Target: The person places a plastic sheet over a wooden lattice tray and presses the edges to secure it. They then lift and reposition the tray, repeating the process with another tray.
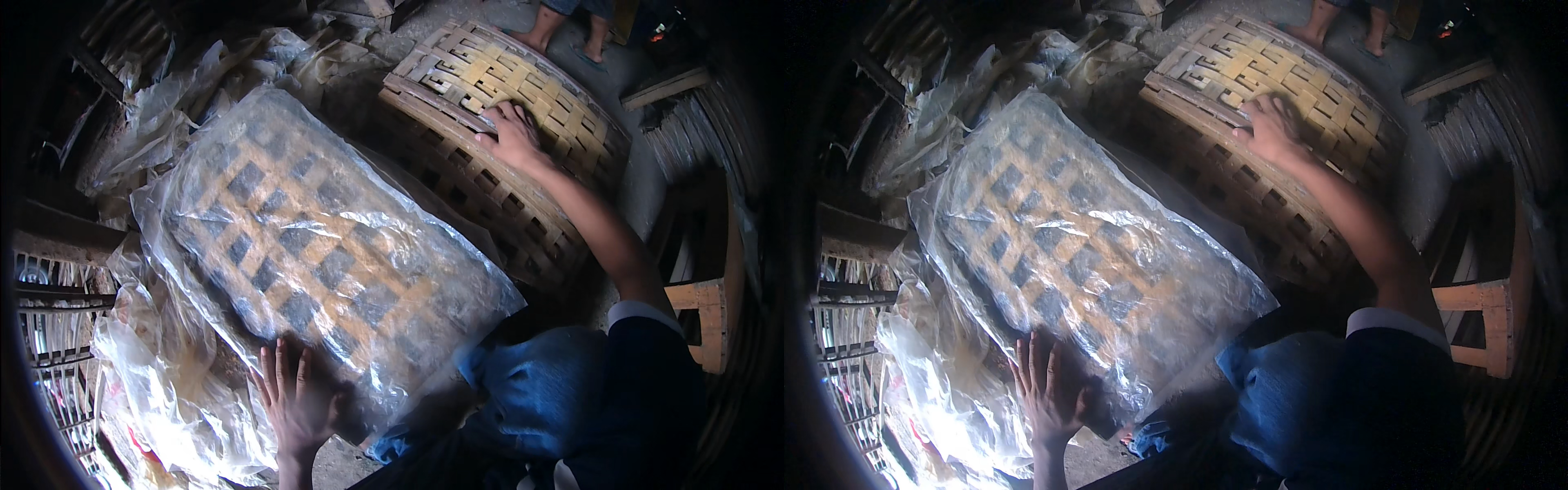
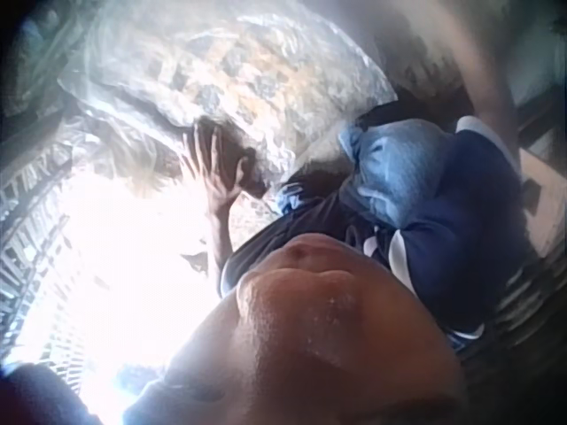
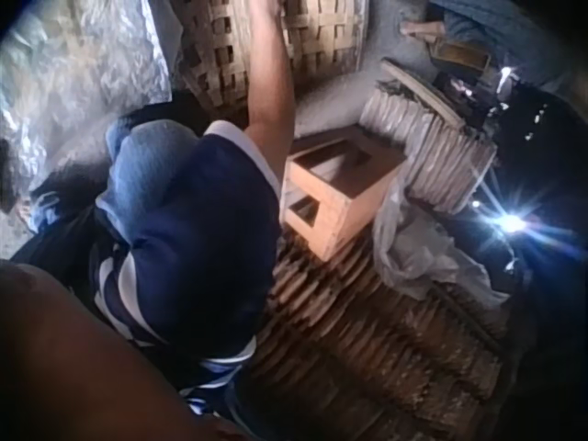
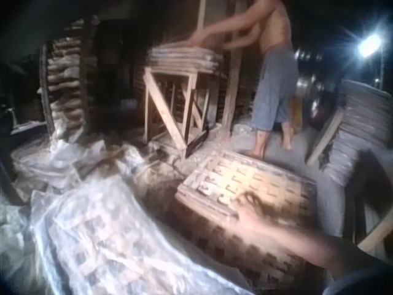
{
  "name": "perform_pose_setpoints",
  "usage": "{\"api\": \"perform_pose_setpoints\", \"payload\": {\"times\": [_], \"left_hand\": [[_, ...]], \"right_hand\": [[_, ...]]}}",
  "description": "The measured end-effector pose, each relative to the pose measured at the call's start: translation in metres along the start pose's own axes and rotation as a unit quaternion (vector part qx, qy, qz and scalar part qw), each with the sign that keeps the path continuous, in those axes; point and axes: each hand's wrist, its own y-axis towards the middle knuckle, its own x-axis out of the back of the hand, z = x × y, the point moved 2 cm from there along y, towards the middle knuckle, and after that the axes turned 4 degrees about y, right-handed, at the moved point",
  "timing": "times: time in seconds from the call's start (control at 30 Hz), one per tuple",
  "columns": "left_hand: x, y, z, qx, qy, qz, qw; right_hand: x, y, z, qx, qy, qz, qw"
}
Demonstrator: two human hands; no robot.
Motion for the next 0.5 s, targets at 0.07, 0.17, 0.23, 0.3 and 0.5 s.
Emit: {"api": "perform_pose_setpoints", "payload": {"times": [0.07,0.17,0.23,0.3,0.5], "left_hand": [[0.001,0.001,0.001,-0.005,-0.009,-0.007,1.000],[-0.002,0.005,0.002,-0.015,-0.030,-0.014,0.999],[-0.003,0.004,0.003,-0.012,-0.034,-0.010,0.999],[0.000,0.002,0.002,-0.012,-0.027,-0.015,0.999],[0.000,0.003,0.001,-0.008,-0.024,-0.011,1.000]], "right_hand": [[0.002,0.002,-0.001,0.026,0.003,-0.008,1.000],[0.002,0.010,-0.026,0.114,0.086,-0.026,0.989],[0.001,0.017,-0.041,0.169,0.131,-0.023,0.977],[0.004,0.019,-0.047,0.200,0.136,-0.004,0.970],[0.003,0.024,-0.048,0.226,0.148,0.028,0.962]]}}
